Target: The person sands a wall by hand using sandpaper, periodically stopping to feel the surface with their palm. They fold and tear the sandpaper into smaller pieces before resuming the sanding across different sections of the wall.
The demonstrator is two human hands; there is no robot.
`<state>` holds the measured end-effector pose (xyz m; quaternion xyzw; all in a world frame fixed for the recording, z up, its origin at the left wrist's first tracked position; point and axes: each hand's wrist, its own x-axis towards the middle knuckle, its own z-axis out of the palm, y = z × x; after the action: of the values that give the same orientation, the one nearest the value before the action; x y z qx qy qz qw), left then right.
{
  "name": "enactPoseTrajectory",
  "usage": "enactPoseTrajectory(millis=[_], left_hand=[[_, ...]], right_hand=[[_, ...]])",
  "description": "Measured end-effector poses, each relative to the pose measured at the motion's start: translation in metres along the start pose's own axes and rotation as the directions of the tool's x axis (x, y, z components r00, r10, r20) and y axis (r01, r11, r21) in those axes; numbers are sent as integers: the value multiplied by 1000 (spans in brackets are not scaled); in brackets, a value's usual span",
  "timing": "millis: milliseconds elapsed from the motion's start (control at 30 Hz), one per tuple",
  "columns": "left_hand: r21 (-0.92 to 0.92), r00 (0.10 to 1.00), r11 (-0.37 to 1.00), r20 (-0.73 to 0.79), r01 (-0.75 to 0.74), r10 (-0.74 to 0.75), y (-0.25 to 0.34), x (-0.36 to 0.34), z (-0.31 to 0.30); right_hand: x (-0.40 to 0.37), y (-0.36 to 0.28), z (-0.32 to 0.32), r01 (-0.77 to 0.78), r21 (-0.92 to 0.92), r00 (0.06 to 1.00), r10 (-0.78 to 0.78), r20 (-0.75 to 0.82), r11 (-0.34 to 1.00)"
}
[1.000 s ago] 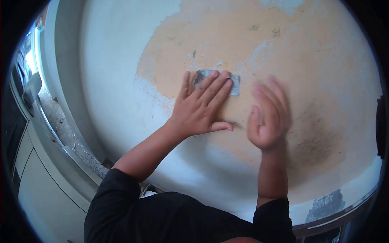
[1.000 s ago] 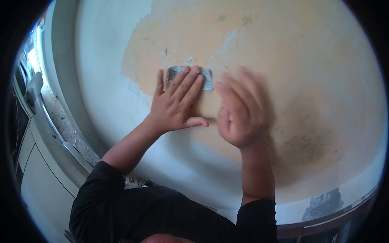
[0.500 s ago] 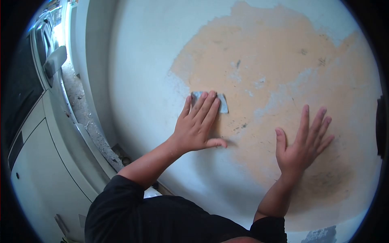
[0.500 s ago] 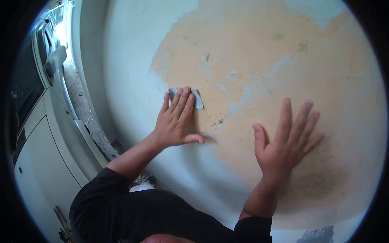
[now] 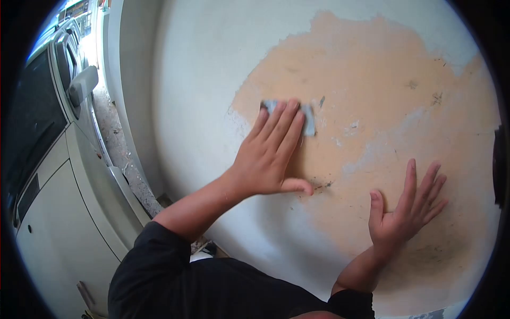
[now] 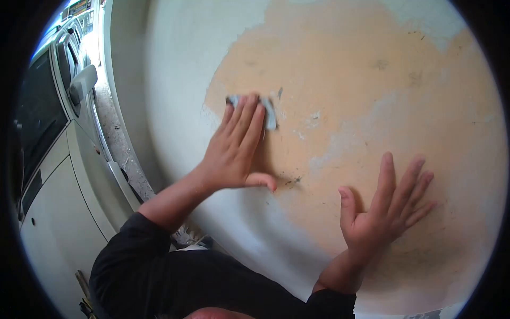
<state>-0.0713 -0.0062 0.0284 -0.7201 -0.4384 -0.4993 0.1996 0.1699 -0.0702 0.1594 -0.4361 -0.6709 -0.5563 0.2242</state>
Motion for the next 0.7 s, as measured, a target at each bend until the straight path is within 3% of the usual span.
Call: enactPoseTrajectory(millis=[67, 133, 200, 233, 267, 333, 400, 467, 500, 600, 633, 667, 700], left_hand=[[75, 991, 997, -131, -24, 34, -25, 54, -21], [22, 955, 1000, -294, -22, 27, -56, 126, -48], [64, 974, 983, -163, 171, -159, -65, 173, -67], [40, 967, 979, -169, 199, -189, -57, 172, -68], [38, 968, 980, -166, 198, -189, -50, 159, -62], [116, 950, 993, -308, -10, 46, -32, 107, -33], [-26, 982, 995, -168, -95, 89, 2, 28, -4], [-82, 1000, 996, -4, -21, 20, 24, -26, 17], [-76, 999, 996, -9, -38, 38, 15, -13, 13], [24, 965, 995, -244, -96, 99, -19, 66, -15], [189, 920, 979, -364, -78, 143, -36, 104, -25], [226, 848, 968, -486, -113, 212, -53, 141, -35], [96, 961, 995, -277, 17, 10, -52, 157, -56]], right_hand=[[2, 0, 3, 7, 2, 1000, -7, -11, 1000], [-1, 0, 3, 8, 5, 1000, -8, -9, 1000], [-1, 0, 5, 17, -1, 999, -17, -42, 1000], [0, 0, 5, 16, -3, 999, -16, -41, 1000], [0, 0, 5, 13, -8, 999, -14, -33, 1000], [-2, 0, 2, 5, -14, 1000, -5, -28, 1000], [0, -1, 1, 18, -29, 1000, -19, -19, 999], [0, -1, -1, 0, -40, 1000, 0, -11, 999], [1, -2, -1, -9, -58, 1000, 9, 8, 998], [2, -1, 1, 10, -20, 1000, -10, -19, 1000], [0, 0, 1, 16, -21, 1000, -16, -4, 1000], [0, 0, 2, 21, -5, 1000, -21, -21, 1000], [-1, 1, 2, 33, 11, 999, -33, -41, 999]])
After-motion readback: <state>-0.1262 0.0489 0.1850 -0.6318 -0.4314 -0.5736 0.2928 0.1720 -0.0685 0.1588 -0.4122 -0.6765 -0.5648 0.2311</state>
